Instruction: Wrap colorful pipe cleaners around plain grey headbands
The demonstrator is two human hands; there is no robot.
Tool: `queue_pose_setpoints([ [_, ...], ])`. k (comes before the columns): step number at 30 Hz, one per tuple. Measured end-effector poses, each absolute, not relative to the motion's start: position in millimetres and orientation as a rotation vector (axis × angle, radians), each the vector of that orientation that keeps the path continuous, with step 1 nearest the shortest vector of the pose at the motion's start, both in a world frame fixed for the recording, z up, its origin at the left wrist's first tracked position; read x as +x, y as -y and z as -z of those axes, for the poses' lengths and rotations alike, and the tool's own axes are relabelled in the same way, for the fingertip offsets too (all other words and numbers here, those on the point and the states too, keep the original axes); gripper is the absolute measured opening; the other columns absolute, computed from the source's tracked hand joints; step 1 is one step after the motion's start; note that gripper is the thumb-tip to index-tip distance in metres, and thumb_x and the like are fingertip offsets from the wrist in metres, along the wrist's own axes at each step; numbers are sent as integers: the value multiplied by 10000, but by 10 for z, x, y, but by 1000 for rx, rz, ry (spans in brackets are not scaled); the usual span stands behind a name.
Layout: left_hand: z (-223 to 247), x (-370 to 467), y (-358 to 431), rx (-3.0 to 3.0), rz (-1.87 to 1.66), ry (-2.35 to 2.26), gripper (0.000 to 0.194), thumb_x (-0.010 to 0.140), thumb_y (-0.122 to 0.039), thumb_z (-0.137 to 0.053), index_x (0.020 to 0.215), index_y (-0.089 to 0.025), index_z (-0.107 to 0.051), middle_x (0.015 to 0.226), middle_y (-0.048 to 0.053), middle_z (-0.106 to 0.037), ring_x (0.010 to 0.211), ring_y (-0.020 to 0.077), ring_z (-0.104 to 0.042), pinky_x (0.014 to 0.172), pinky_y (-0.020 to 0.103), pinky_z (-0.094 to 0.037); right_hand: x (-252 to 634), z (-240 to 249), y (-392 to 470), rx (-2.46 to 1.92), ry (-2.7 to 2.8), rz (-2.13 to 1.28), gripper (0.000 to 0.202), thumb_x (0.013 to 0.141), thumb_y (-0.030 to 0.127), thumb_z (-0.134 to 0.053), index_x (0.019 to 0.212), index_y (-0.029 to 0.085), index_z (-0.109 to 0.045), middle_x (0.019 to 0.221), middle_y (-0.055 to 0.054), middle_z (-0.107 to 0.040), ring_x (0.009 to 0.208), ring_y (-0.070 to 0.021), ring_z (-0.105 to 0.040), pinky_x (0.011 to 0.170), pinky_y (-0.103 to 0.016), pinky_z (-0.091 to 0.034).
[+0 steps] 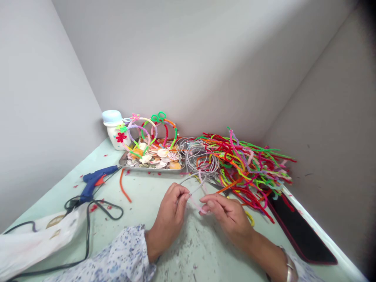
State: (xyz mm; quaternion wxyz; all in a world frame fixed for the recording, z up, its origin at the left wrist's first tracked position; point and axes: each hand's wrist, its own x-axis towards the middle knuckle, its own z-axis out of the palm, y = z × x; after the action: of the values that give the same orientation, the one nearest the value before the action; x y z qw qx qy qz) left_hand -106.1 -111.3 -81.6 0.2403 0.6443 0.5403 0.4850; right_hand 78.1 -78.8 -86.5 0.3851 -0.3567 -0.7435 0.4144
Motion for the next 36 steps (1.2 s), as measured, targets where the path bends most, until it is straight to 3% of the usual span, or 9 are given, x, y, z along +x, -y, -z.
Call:
queue_pose_setpoints([
  [4,824,-1066,1102,1705,-1356,-1484,172,958,-253,-383,856,-197,-510,823,18,-510,790,168,-499,730,280,-403,918,573,760,-756,2066,-1045,218,904,307,-531,1005,264,-719,724,-32,-740,623,-193,-659,638,-304,-463],
  [7,827,-1066,1108,1663,-1365,-1477,186,961,-267,-371,852,-199,-506,812,12,-504,774,165,-494,716,273,-403,979,453,714,-754,2012,-1190,242,878,403,-558,911,252,-744,652,-45,-722,557,-192,-613,580,-312,-445],
  [11,827,-1066,1124,1663,-1346,-1440,196,963,-282,-369,851,-197,-506,806,8,-494,754,157,-483,703,264,-402,928,597,584,-887,1565,-1321,349,867,508,-531,854,207,-708,653,-35,-693,356,-84,-345,373,-245,-259],
  [15,843,-1057,1136,1766,-1232,-1356,193,959,-274,-384,849,-192,-520,823,15,-510,773,157,-495,721,266,-400,799,865,506,-937,1405,-1502,320,844,486,-583,871,182,-679,726,-23,-680,397,-58,-394,395,-213,-251],
  [19,862,-1049,1139,1854,-1120,-1284,197,956,-262,-395,854,-189,-547,850,25,-536,810,162,-515,753,275,-403,733,952,544,-950,1361,-1645,313,795,472,-656,835,162,-677,657,-3,-652,408,-62,-448,418,-209,-285],
  [36,843,-1054,1109,1835,-1048,-1255,245,965,-285,-367,802,-187,-520,822,21,-519,805,167,-499,758,287,-395,751,955,546,-927,1343,-1745,287,800,424,-678,729,148,-645,620,2,-642,435,-59,-488,439,-190,-321],
])
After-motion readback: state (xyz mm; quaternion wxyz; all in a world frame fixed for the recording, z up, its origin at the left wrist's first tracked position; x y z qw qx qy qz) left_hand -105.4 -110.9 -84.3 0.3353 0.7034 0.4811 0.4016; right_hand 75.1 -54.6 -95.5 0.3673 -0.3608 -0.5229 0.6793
